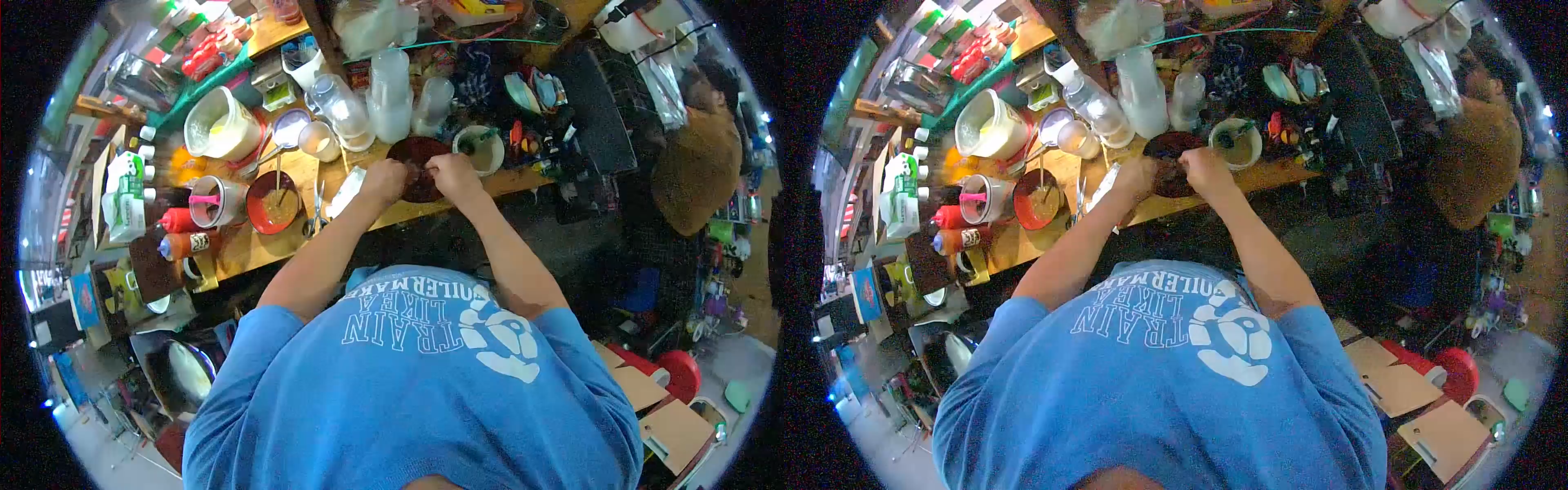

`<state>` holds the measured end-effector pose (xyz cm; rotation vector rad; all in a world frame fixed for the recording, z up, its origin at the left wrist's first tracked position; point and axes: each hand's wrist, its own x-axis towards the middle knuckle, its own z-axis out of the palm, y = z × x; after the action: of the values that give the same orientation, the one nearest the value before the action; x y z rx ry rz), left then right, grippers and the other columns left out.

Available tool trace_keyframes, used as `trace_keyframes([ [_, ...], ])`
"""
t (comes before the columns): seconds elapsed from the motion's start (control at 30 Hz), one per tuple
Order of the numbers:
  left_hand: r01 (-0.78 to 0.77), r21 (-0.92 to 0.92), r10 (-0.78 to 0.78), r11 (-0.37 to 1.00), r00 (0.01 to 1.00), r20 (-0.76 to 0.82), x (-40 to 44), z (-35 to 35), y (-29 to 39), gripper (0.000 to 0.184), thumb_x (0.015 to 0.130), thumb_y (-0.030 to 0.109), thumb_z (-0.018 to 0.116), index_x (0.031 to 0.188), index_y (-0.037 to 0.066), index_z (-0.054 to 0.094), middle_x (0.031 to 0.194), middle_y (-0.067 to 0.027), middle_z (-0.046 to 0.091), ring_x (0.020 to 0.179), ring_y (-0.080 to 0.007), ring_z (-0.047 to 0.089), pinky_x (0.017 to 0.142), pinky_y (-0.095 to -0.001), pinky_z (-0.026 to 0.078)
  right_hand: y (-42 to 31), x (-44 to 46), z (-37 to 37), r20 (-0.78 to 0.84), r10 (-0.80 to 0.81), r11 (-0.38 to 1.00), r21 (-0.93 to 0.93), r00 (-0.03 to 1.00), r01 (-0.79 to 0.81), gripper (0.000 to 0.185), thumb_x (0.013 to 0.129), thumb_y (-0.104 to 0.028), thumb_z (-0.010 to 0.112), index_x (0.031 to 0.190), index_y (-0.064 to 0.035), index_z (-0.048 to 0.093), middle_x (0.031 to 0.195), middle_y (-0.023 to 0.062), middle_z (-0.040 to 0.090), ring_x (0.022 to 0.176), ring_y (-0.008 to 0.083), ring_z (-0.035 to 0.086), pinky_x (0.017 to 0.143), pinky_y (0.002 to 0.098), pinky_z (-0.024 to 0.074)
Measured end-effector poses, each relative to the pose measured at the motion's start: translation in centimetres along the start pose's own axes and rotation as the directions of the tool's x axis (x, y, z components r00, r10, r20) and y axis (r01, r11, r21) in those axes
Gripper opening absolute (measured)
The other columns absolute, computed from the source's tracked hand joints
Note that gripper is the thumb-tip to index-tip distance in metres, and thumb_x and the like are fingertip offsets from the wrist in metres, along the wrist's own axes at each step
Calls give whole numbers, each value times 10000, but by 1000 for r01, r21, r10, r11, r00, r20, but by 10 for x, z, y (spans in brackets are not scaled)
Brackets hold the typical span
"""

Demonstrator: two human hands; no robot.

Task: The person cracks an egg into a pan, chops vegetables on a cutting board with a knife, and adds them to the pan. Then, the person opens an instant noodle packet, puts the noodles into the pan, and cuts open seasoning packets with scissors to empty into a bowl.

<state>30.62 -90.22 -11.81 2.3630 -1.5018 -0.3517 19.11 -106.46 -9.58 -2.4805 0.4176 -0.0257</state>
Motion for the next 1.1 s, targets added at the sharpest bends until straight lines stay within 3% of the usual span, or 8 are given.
trace_keyframes([
  [0.3,88,86,-101,992,982,160,0,-27,9,168,840,185,578,824,89,715,821,-166,703,792,-357,691,675,-464,552,-8,0,5,-13,-48,999,-5,999,48,232,863,-114,602,1047,-40,722,946,215,697,888,392,666,813,465,534],
  [0.57,54,20,-48,998,971,-234,-41,-44,14,180,869,196,578,951,52,648,843,-155,682,797,-327,680,674,-447,541,-16,-15,2,-13,89,952,-294,996,-89,172,893,-185,607,973,-113,741,866,155,707,796,351,680,720,476,538],
  [0.63,151,36,-145,988,980,-138,-56,-50,27,183,861,206,605,959,63,662,785,-146,667,741,-335,666,654,-451,531,-22,-17,-8,-8,105,948,-301,994,-102,164,892,-194,612,958,-114,739,854,147,703,786,344,680,704,474,538],
  [0.77,126,-70,-141,990,948,-286,-85,-48,44,198,842,212,639,981,80,687,816,-149,680,741,-343,662,665,-454,529,-21,-25,-10,-97,-3,963,-268,995,-23,150,877,-224,640,910,-124,747,835,134,701,773,330,684,670,462,539],
  [0.93,312,-115,-332,943,904,-269,-104,-57,92,211,865,242,693,972,67,741,868,-170,715,791,-346,682,727,-421,532,1,-49,-50,-136,15,996,-84,991,-26,173,863,-250,676,926,-106,748,867,135,710,727,329,678,656,445,536],
  [1.0,316,-127,-341,940,872,-350,-111,-57,113,171,877,178,651,971,50,714,821,-217,667,779,-394,657,705,-451,521,28,-71,-75,-192,-34,952,294,981,90,207,890,-213,674,985,-38,730,841,126,721,687,276,682,620,391,555],
  [1.03,439,-209,-482,874,841,-246,-119,-38,107,191,882,168,661,1021,51,721,752,-183,653,704,-332,655,680,-391,513,46,-87,-89,-209,-22,952,295,978,84,207,890,-213,674,985,-38,730,841,126,721,687,276,682,620,391,555],
  [1.1,482,-291,-556,826,783,-280,-125,-30,132,231,898,168,674,1051,-1,712,716,-86,652,614,-166,584,613,-287,471,92,-133,-120,-13,277,589,793,961,-159,224,931,-170,647,1010,31,707,851,115,720,675,212,681,605,331,574],
])
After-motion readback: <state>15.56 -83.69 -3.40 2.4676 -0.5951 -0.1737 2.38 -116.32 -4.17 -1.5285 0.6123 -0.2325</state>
